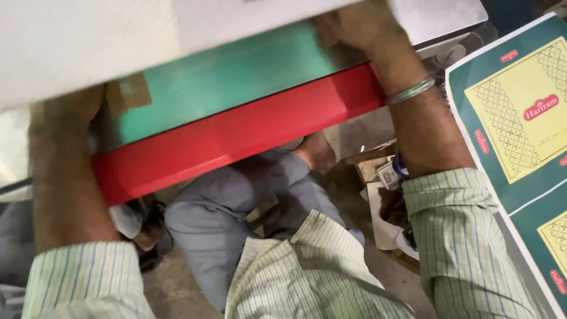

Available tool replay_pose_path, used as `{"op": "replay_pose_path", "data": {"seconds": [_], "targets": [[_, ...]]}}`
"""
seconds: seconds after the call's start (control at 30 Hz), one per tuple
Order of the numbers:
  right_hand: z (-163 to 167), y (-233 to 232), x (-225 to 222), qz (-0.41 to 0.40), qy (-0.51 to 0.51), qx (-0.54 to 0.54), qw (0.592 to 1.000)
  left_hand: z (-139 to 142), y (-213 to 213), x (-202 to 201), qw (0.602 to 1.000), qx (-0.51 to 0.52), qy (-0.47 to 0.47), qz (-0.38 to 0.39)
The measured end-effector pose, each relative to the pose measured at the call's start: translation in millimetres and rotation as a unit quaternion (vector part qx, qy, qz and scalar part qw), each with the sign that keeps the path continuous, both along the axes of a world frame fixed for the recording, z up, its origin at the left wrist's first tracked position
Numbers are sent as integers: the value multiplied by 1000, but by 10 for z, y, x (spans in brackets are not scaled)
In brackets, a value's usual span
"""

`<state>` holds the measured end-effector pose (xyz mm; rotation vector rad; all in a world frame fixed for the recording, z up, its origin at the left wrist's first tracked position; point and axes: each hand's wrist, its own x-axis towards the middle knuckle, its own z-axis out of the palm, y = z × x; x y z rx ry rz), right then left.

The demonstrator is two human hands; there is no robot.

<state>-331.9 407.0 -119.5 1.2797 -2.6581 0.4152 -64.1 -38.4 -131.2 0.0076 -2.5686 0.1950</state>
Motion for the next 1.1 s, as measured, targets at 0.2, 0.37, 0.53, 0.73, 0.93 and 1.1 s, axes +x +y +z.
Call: {"op": "replay_pose_path", "data": {"seconds": [0.2,0.37,0.53,0.73,0.93,1.1], "targets": [[-107,258,199,33,-78,-20,996,180,199,674,981,178,-72,6],[-418,645,108,21,6,-26,999,255,465,816,984,152,-85,-41],[-484,781,45,93,49,-102,989,291,523,828,981,164,-97,-38],[-489,879,194,107,-28,-174,979,288,556,909,981,160,-109,-10],[-420,1010,599,29,37,-77,996,200,1000,1345,998,41,-55,4],[-471,1375,1628,-103,116,-124,980,-368,1844,1854,982,140,11,-124]]}}
